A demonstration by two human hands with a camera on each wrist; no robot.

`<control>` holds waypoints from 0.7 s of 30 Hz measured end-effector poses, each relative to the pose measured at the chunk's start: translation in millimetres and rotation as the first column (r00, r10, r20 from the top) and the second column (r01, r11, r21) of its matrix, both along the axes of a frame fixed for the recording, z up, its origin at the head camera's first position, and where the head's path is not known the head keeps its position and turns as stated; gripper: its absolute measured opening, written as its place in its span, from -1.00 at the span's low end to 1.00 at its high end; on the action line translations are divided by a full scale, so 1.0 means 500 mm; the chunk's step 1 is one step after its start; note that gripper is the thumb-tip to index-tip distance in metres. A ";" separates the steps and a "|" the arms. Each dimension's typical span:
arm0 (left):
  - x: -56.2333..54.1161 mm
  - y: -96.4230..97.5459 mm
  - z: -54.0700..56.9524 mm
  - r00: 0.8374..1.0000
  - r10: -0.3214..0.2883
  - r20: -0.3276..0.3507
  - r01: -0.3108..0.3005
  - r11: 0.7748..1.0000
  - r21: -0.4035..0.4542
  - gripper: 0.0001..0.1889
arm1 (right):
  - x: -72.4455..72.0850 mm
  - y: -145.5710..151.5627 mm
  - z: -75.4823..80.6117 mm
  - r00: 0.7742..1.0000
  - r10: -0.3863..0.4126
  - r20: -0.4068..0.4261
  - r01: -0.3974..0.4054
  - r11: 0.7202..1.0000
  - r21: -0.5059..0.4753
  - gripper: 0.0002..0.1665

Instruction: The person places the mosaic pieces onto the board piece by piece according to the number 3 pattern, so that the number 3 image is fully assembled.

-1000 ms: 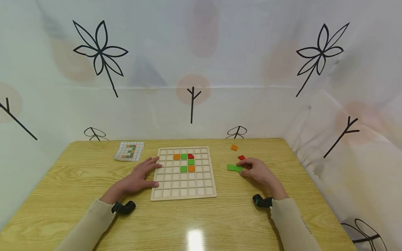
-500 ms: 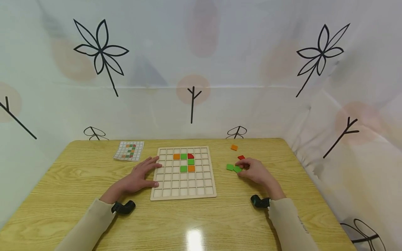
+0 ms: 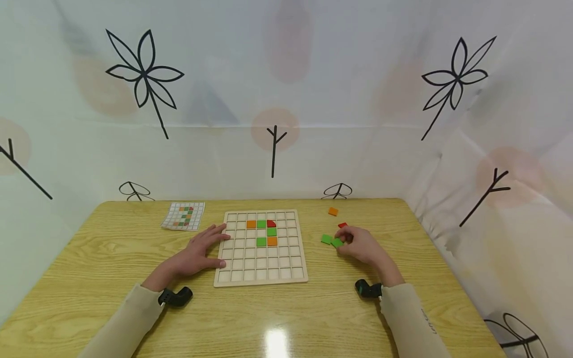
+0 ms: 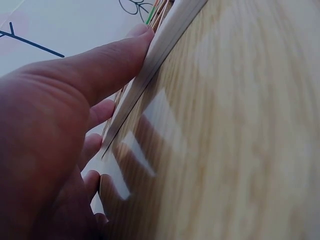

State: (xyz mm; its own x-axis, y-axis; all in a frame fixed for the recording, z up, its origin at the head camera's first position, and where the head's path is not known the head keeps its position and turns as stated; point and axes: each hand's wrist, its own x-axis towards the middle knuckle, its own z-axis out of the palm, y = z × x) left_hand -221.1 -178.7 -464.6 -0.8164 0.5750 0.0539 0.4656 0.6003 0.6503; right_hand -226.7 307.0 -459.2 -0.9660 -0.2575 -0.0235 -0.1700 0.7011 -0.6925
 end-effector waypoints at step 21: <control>0.000 0.001 0.002 1.000 -0.003 0.010 0.003 1.000 -0.005 -0.31 | 0.015 0.010 0.009 0.999 0.008 0.054 0.004 0.975 -0.220 -0.75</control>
